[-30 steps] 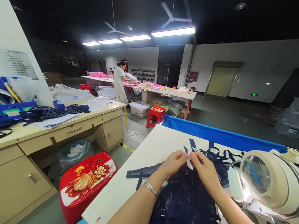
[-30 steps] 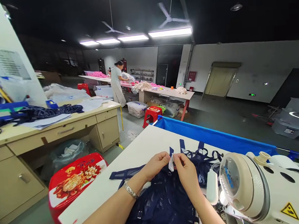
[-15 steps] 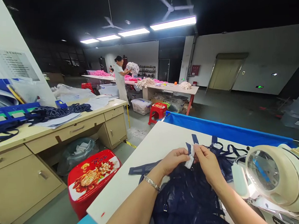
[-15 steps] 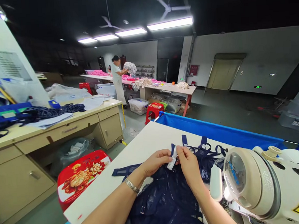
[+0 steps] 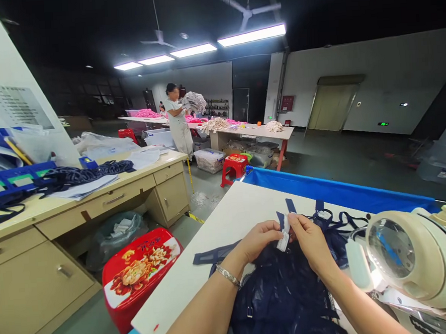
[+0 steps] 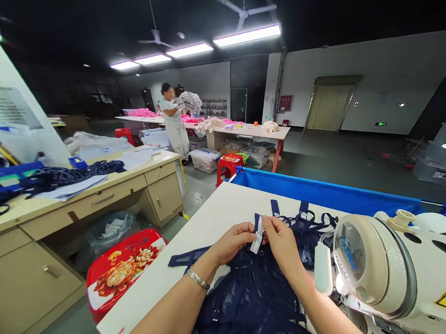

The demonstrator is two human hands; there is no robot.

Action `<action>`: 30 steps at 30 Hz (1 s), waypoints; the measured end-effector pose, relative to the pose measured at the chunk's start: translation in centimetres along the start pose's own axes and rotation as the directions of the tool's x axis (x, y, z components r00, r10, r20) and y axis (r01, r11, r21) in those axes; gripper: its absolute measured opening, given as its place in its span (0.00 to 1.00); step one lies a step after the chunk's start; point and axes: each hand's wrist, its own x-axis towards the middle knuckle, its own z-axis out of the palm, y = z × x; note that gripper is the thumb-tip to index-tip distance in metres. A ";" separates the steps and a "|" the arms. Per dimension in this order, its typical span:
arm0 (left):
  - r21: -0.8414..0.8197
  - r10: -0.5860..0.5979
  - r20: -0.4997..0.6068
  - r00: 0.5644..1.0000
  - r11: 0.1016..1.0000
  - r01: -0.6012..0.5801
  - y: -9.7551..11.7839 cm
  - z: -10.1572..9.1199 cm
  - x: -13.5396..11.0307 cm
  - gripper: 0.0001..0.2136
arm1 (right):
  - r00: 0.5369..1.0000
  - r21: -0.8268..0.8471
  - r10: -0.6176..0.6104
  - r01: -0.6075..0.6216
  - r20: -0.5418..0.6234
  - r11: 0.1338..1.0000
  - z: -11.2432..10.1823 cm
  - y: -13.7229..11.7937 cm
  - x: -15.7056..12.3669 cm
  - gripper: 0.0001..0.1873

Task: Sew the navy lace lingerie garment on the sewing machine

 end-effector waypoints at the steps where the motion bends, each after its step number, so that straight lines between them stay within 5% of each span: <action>1: 0.004 0.004 0.003 1.000 1.000 -0.004 -0.1 -0.1 0.0 0.11 | 1.000 0.006 -0.003 0.003 -0.002 1.000 0.0 0.0 0.0 0.20; 30: 0.066 0.102 0.040 0.994 0.992 -0.104 -1.0 -0.7 0.2 0.08 | 0.995 0.021 -0.104 0.103 0.014 0.994 0.8 -0.9 0.1 0.20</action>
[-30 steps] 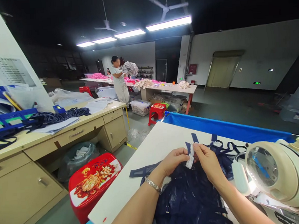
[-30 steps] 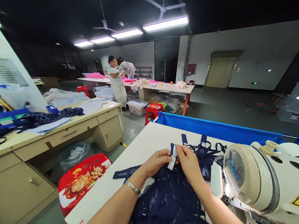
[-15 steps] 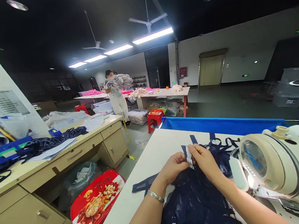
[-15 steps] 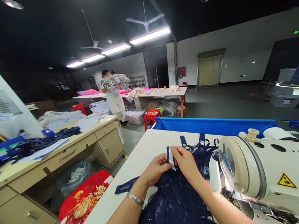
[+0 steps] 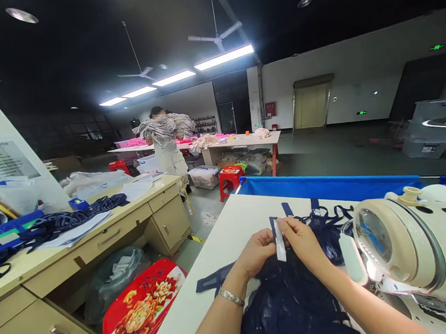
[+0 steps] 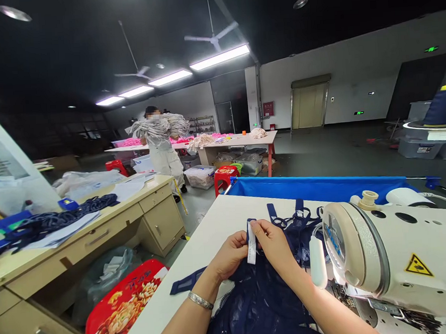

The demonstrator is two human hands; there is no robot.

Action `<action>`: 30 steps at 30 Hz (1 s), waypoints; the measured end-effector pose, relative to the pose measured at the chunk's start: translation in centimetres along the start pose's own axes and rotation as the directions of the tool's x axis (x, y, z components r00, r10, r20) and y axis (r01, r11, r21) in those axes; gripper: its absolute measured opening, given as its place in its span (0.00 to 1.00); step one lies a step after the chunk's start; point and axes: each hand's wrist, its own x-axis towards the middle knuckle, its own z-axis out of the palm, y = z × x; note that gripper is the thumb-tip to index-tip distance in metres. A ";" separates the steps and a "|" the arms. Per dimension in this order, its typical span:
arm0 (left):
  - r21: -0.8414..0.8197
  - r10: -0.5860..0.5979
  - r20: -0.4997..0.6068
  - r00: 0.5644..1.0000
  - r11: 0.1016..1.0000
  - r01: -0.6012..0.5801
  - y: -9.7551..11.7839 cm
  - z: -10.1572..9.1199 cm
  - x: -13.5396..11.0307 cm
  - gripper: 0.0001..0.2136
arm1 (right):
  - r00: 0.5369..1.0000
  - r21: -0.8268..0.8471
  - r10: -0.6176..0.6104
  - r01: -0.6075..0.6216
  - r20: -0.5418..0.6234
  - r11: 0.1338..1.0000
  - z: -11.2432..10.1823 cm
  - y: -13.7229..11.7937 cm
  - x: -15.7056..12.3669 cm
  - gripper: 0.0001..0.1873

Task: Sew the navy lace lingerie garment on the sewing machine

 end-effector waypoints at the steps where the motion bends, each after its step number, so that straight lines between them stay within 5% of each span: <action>1: 0.002 -0.001 -0.006 1.000 1.000 0.001 0.0 0.0 0.0 0.08 | 1.000 -0.005 -0.007 0.007 0.002 1.000 0.0 0.0 -0.1 0.20; 13: 0.012 -0.031 -0.080 0.996 0.999 0.032 0.5 0.4 0.0 0.07 | 0.999 -0.039 -0.045 0.045 0.002 0.998 0.1 0.2 -0.3 0.19; 17: -0.021 -0.022 -0.217 0.976 1.000 0.018 0.7 -0.2 0.3 0.09 | 0.978 -0.066 -0.003 -0.011 -0.208 0.998 -0.5 1.9 2.1 0.20; 21: -0.068 -0.023 -0.382 0.924 0.998 -0.003 0.7 -1.4 0.6 0.14 | 0.881 -0.111 0.075 -0.143 -0.468 0.983 -2.1 5.1 5.8 0.18; 30: -0.256 -0.097 -0.349 0.932 0.967 0.005 0.8 -1.3 0.5 0.11 | 0.879 -0.223 0.178 -0.300 -0.442 0.927 -3.2 9.9 8.0 0.12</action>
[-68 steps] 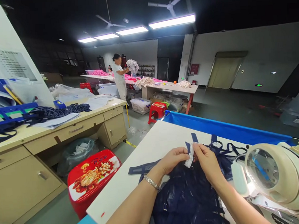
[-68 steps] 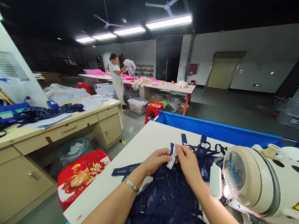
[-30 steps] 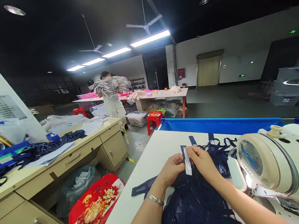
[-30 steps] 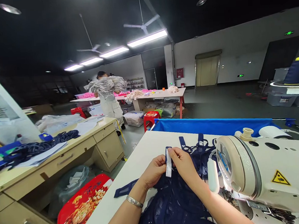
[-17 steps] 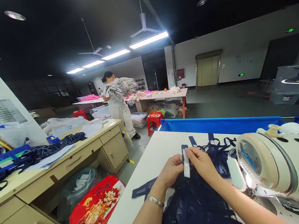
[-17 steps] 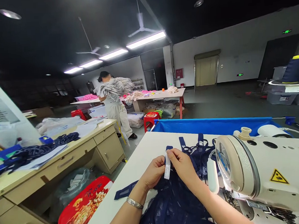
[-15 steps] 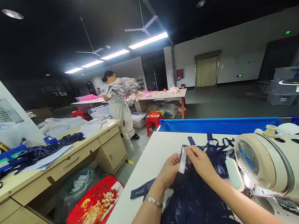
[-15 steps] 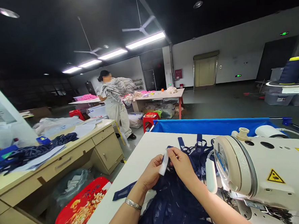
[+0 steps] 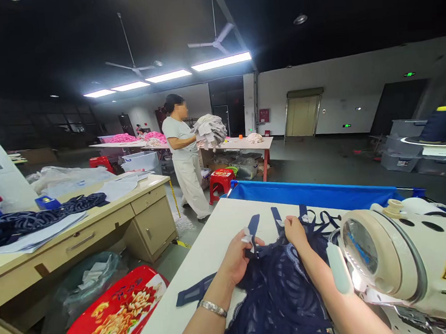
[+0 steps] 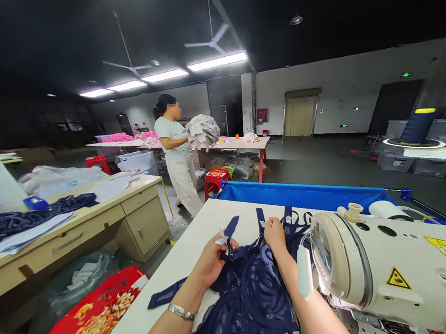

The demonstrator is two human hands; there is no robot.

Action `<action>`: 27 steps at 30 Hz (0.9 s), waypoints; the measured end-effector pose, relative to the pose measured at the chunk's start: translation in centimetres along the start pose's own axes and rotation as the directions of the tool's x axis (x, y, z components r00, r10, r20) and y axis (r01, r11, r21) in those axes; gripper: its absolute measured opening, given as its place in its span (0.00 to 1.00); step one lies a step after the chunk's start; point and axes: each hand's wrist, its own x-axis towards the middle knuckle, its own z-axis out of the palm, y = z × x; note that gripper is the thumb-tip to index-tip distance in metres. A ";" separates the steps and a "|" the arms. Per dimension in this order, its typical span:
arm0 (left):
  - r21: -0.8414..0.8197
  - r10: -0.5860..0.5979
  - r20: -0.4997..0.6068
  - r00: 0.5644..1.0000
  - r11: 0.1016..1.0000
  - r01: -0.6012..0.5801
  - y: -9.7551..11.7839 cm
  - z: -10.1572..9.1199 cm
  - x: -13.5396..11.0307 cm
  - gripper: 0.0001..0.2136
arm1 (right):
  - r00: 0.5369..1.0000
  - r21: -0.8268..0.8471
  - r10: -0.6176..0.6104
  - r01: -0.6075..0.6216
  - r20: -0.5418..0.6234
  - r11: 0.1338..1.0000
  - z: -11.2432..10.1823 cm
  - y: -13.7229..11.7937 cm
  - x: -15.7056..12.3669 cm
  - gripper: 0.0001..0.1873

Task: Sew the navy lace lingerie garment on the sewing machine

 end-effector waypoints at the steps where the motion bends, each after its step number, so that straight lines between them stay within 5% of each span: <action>1: -0.041 0.020 -0.010 1.000 0.999 -0.020 0.2 0.0 0.0 0.12 | 1.000 0.001 -0.010 0.010 -0.003 1.000 0.0 0.0 -0.1 0.13; 10: -0.297 0.183 -0.149 0.972 0.929 -0.220 2.0 -0.9 0.5 0.12 | 0.989 0.036 -0.136 0.138 -0.060 0.990 -2.0 -2.3 -1.3 0.15; 21: -0.344 0.066 -0.019 0.998 0.936 -0.068 2.1 -0.9 0.0 0.07 | 0.973 -0.229 -0.150 0.188 0.174 0.955 -0.3 1.2 -0.5 0.14; 27: -0.277 0.113 -0.017 0.993 0.954 -0.114 4.0 -1.2 -0.7 0.06 | 0.949 -0.211 -0.201 0.254 0.244 0.944 -1.1 0.9 -1.3 0.11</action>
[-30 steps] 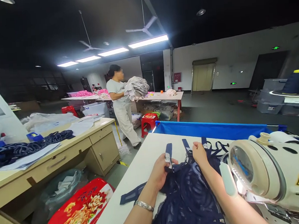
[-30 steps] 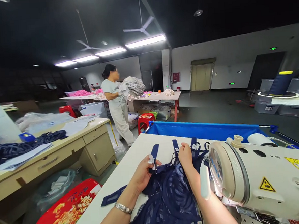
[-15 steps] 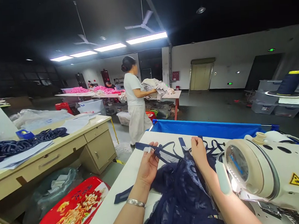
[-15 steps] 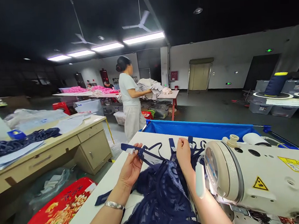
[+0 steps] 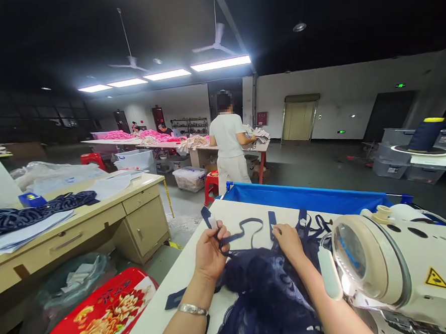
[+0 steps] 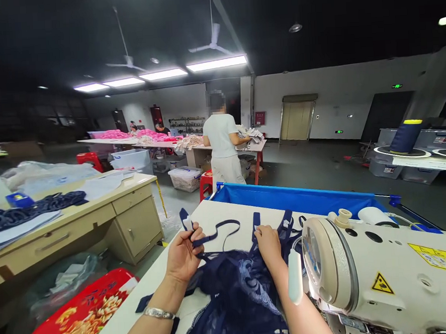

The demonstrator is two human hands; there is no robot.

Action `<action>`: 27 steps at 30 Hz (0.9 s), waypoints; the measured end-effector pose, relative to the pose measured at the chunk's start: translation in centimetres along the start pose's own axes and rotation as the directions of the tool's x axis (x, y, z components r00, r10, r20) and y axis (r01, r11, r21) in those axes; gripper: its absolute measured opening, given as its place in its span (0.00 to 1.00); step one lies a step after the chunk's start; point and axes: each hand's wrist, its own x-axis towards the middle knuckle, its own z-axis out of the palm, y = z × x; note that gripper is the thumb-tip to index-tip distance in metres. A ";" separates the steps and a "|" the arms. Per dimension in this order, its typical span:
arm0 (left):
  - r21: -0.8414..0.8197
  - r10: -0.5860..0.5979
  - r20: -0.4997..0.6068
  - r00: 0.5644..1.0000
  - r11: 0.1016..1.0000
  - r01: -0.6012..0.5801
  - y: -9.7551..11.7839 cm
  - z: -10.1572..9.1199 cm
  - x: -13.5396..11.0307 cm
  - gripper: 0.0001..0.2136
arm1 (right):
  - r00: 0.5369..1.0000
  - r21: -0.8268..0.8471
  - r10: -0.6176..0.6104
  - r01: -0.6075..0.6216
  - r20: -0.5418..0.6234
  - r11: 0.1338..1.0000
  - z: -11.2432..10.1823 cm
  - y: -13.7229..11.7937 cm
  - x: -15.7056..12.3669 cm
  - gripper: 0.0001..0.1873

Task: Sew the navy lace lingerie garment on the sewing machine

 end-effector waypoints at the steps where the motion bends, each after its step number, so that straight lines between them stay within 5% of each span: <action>1: 0.048 -0.014 0.000 1.000 0.999 0.014 -0.1 0.0 0.0 0.07 | 1.000 0.031 -0.019 0.019 0.007 0.999 -0.3 -0.4 -0.1 0.11; 5: 0.311 -0.102 -0.048 0.994 0.944 0.112 -2.0 0.1 0.0 0.13 | 0.995 0.210 -0.096 0.091 0.013 0.973 -1.4 -3.0 -0.4 0.15; 10: 0.510 -0.073 -0.124 0.990 0.851 0.126 -4.3 0.2 0.0 0.22 | 0.970 0.423 -0.204 0.131 0.133 0.896 -1.6 -6.9 -1.8 0.18; 18: 0.564 -0.069 -0.064 0.996 0.820 0.093 -4.3 0.2 0.1 0.23 | 0.861 0.588 -0.312 0.019 0.401 0.809 -1.5 -8.3 -2.9 0.14; 27: 0.552 -0.076 0.000 0.997 0.831 0.063 -4.4 0.0 0.1 0.19 | 0.880 0.608 -0.218 -0.096 0.421 0.788 -2.2 -8.3 -2.6 0.20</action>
